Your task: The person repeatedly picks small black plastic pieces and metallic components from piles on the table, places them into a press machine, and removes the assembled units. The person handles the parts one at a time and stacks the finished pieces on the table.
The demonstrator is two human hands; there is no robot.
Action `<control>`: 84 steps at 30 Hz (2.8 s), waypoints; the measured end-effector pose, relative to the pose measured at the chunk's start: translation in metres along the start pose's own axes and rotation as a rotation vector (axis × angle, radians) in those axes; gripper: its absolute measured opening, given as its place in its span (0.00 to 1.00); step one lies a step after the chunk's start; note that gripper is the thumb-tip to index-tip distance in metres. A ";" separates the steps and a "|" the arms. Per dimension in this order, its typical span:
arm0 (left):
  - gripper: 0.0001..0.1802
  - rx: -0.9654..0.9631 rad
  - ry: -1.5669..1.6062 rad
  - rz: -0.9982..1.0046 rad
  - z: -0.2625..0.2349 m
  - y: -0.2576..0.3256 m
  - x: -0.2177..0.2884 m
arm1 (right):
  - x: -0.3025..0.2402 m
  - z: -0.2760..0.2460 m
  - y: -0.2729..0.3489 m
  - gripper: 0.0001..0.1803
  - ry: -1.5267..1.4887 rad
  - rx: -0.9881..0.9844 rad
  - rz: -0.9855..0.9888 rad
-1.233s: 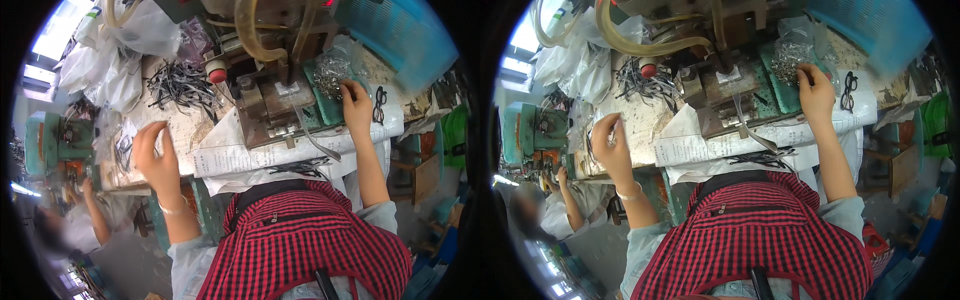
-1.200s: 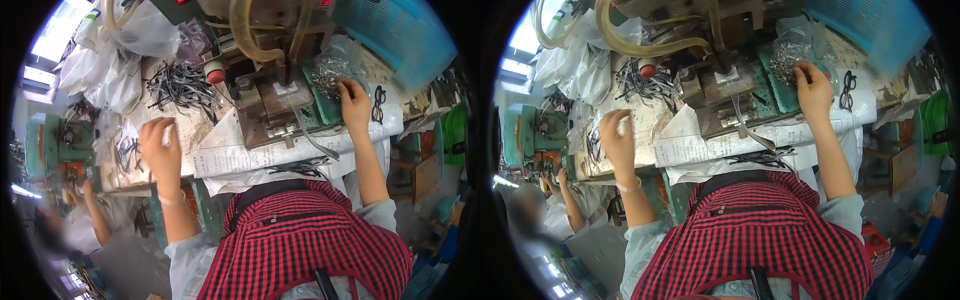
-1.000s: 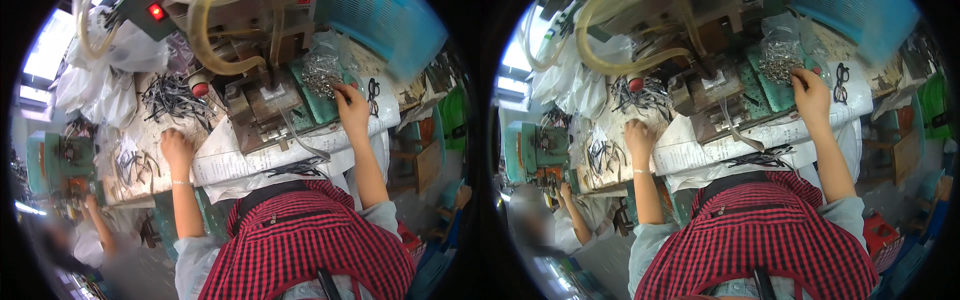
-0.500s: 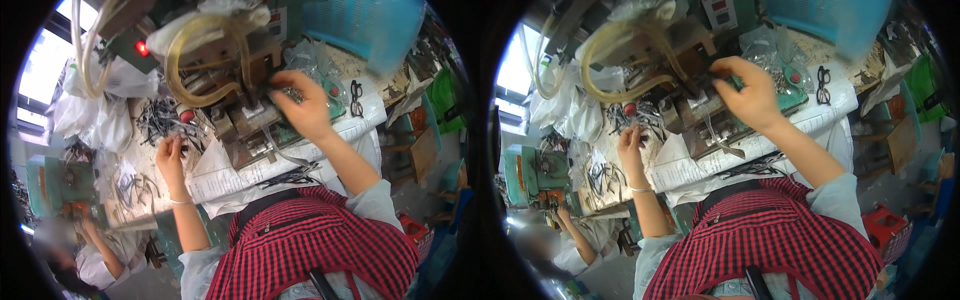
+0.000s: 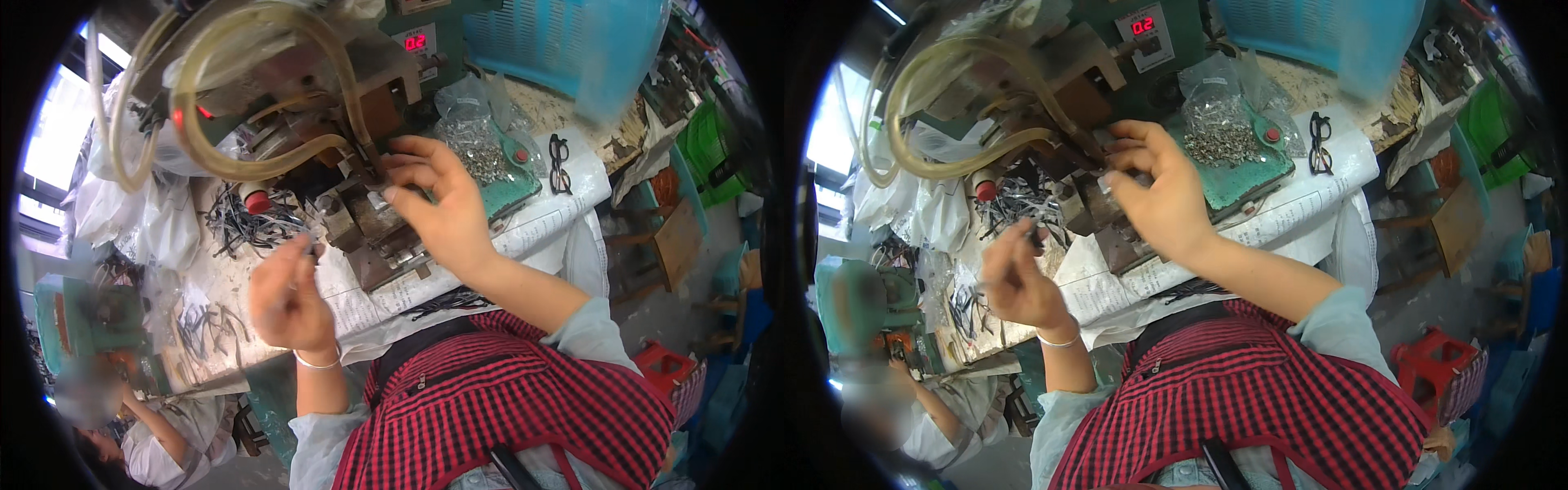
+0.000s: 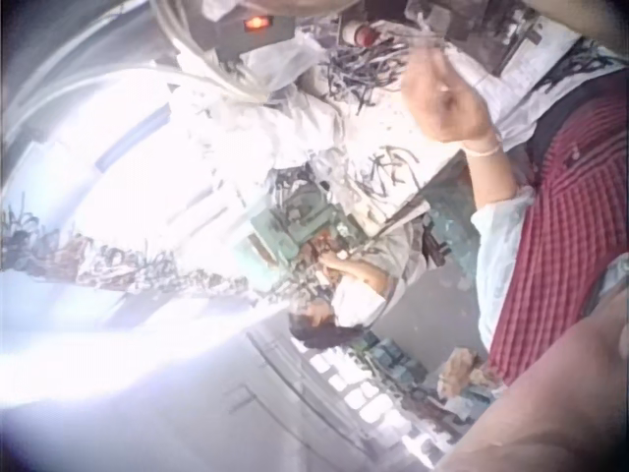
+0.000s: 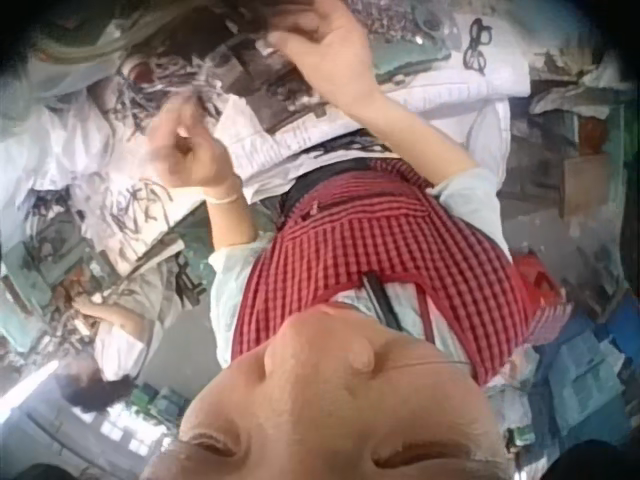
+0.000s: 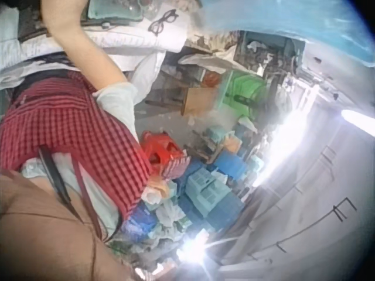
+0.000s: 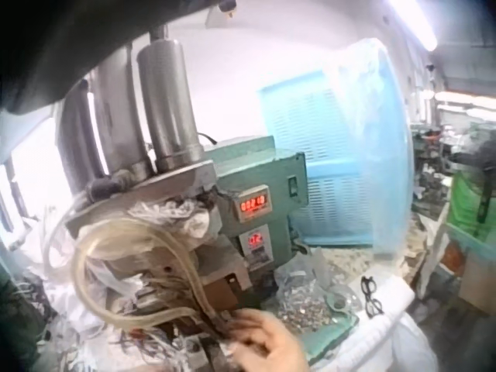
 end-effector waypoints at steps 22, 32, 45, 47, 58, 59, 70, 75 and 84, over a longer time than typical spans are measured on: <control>0.15 -0.352 -0.194 0.412 0.090 0.017 0.036 | 0.037 -0.134 -0.001 0.06 1.167 -0.082 -0.202; 0.14 -0.276 -0.242 0.117 0.026 0.062 0.030 | 0.054 -0.123 -0.002 0.04 1.275 -0.087 -0.390; 0.15 -0.341 -0.986 -0.731 -0.060 0.115 -0.249 | 0.049 -0.115 -0.010 0.05 1.111 0.047 -0.309; 0.15 -0.302 -0.894 -0.855 -0.085 0.121 -0.253 | 0.036 -0.135 0.008 0.06 1.174 0.092 -0.354; 0.12 -0.246 0.096 -1.113 -0.077 0.069 -0.185 | -0.042 -0.096 0.032 0.09 0.940 0.010 -0.491; 0.12 -0.207 0.142 -1.066 -0.064 0.066 -0.185 | -0.052 -0.069 0.022 0.09 0.873 -0.065 -0.572; 0.04 0.219 0.355 -0.671 -0.033 0.040 -0.112 | 0.016 -0.022 -0.007 0.25 0.190 0.037 -0.189; 0.08 0.034 0.371 -0.113 -0.005 -0.048 -0.010 | 0.007 0.000 -0.007 0.30 0.008 -0.034 -0.034; 0.10 -0.413 -0.093 0.338 0.060 -0.004 0.041 | -0.021 -0.001 -0.004 0.32 0.031 -0.256 0.003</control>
Point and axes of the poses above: each hand's wrist, its own y-axis away from the middle knuckle, its own z-axis out of the palm, x = y × z, the point moved 9 cm from there along -y, towards the middle knuckle, and after that the axes turned 3 degrees about -z, right-handed, at the moved point
